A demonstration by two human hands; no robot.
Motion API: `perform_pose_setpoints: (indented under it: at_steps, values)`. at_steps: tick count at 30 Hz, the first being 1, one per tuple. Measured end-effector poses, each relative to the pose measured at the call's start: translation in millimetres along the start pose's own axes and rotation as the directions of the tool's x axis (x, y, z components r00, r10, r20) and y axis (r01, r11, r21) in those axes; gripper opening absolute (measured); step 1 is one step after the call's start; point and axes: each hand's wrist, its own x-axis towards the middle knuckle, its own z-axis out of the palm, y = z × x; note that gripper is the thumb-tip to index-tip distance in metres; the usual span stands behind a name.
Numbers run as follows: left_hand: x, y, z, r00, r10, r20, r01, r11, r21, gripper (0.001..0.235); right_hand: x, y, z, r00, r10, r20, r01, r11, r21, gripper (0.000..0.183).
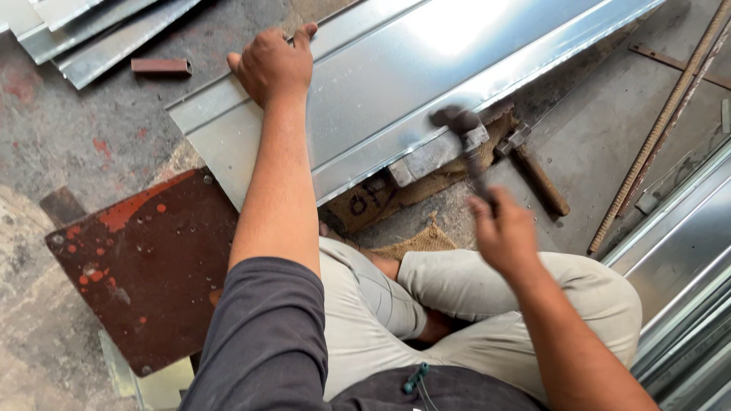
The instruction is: The person uses a hammer to flatten and shape the edge of a long metal sheet while sitting on the floor.
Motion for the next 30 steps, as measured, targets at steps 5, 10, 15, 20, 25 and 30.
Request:
perform_pose_setpoints:
  at_steps: [5,10,15,20,25,30]
  values:
    - [-6,0,-1,0.995,-0.057,0.081,0.059,0.998,-0.020,0.055,1,-9,-68,0.783,-0.426,-0.454,0.621,0.582,0.525,0.013]
    - [-6,2,-3,0.997,-0.045,0.067,0.047,0.998,-0.030,0.056,-2,18,-7,0.672,-0.425,-0.606,0.708,0.608,0.359,0.012]
    - [-2,6,-5,0.991,-0.088,0.096,0.091,0.995,-0.027,0.056,-7,17,27,0.984,0.049,0.170,-0.057,0.998,0.041,0.019]
    - [-2,7,-3,0.996,-0.047,0.070,0.050,0.998,-0.050,0.057,-3,-4,-45,0.944,-0.264,-0.197,0.296,0.942,0.157,0.013]
    - [-5,6,-3,0.972,-0.123,0.199,0.130,0.991,-0.020,0.060,-13,-7,-66,0.761,-0.280,-0.585,0.648,0.376,0.663,0.019]
    - [-3,10,-1,0.979,-0.124,0.163,0.130,0.991,-0.026,0.059,-13,17,22,0.951,-0.292,-0.104,0.275,0.950,-0.149,0.013]
